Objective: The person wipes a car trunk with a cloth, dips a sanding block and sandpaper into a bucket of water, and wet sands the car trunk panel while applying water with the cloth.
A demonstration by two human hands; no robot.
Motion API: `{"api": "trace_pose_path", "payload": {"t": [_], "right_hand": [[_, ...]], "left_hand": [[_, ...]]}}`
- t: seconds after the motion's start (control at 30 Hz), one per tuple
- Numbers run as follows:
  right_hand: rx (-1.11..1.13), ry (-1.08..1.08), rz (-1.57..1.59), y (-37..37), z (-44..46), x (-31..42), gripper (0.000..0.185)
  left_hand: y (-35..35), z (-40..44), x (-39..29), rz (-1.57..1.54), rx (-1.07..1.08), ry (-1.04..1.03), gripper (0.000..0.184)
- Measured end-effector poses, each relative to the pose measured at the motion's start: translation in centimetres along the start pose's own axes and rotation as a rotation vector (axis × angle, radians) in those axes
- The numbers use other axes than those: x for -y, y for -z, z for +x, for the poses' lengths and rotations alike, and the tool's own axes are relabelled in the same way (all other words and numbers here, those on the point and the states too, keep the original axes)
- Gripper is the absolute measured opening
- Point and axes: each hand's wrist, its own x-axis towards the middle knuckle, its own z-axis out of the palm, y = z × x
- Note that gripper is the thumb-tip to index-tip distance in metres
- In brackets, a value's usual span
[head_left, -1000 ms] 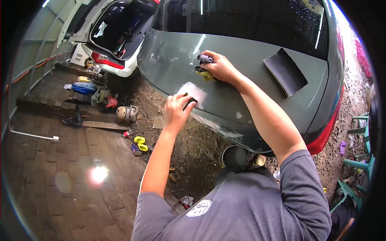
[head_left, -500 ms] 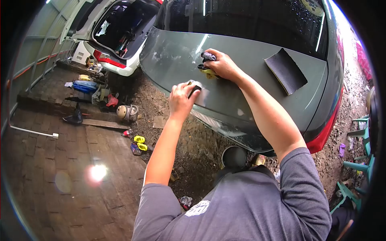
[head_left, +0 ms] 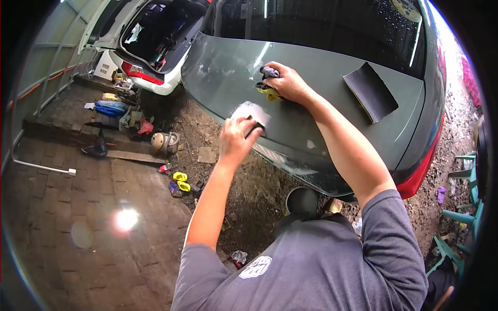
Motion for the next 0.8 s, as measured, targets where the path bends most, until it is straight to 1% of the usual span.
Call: {"api": "trace_pose_path", "payload": {"t": [0.03, 0.07, 0.13, 0.2, 0.23, 0.27, 0.33, 0.4, 0.43, 0.53, 0.57, 0.6, 0.67, 0.7, 0.73, 0.8], "right_hand": [[0.012, -0.004, -0.003, 0.3, 0.2, 0.2, 0.044], [0.026, -0.011, -0.003, 0.4, 0.0, 0.3, 0.044], [0.030, -0.021, 0.017, 0.5, -0.2, 0.4, 0.044], [0.025, -0.045, 0.026, 0.5, -0.3, 0.5, 0.044], [0.003, -0.008, 0.006, 0.2, -0.1, 0.1, 0.044], [-0.022, 0.029, -0.015, -0.1, 0.0, -0.5, 0.044], [0.010, 0.004, -0.030, 0.3, -0.2, 0.2, 0.042], [0.048, -0.020, -0.021, 0.6, -0.2, 0.6, 0.043], [0.075, -0.077, 0.029, 0.8, -0.3, 1.0, 0.042], [0.008, -0.003, 0.023, 0.2, -0.1, 0.1, 0.039], [-0.009, 0.060, -0.022, 0.0, 0.2, -0.5, 0.041], [0.003, 0.030, -0.002, 0.2, 0.3, -0.1, 0.040], [0.049, -0.038, 0.035, 0.5, -0.1, 0.7, 0.039], [0.070, -0.052, 0.056, 0.9, -0.3, 1.1, 0.039], [0.077, -0.056, 0.059, 0.7, -0.9, 0.9, 0.040], [0.064, -0.033, 0.051, 1.2, -0.2, 0.9, 0.041]], "left_hand": [[-0.5, 1.2, 0.7, 0.020, 0.000, 0.020, 0.036], [-0.8, 2.3, 1.6, 0.041, -0.044, 0.013, 0.036], [-1.3, 3.1, 2.2, 0.020, -0.060, 0.034, 0.036], [-1.0, 1.5, 1.9, 0.029, -0.040, 0.012, 0.035], [-0.9, 0.7, 1.5, 0.033, -0.035, -0.005, 0.034], [-1.2, -0.3, 1.7, -0.008, -0.094, -0.024, 0.034], [-0.3, 1.0, 1.3, 0.014, 0.006, 0.010, 0.033], [-0.9, 3.1, 2.7, 0.029, -0.041, 0.013, 0.034], [-1.2, 3.6, 2.9, 0.029, -0.049, 0.019, 0.033], [-0.6, 1.5, 1.8, 0.081, -0.003, 0.014, 0.034], [-0.5, 0.2, 1.4, 0.054, -0.008, -0.026, 0.035], [-0.2, -0.3, 1.1, 0.031, -0.040, -0.050, 0.038], [0.4, 0.8, 1.6, 0.093, 0.040, -0.005, 0.038], [0.3, 1.8, 3.2, 0.051, 0.016, 0.033, 0.037], [0.3, 2.3, 4.3, 0.073, -0.010, 0.092, 0.037], [0.1, 1.6, 3.6, 0.116, -0.050, 0.044, 0.037]]}}
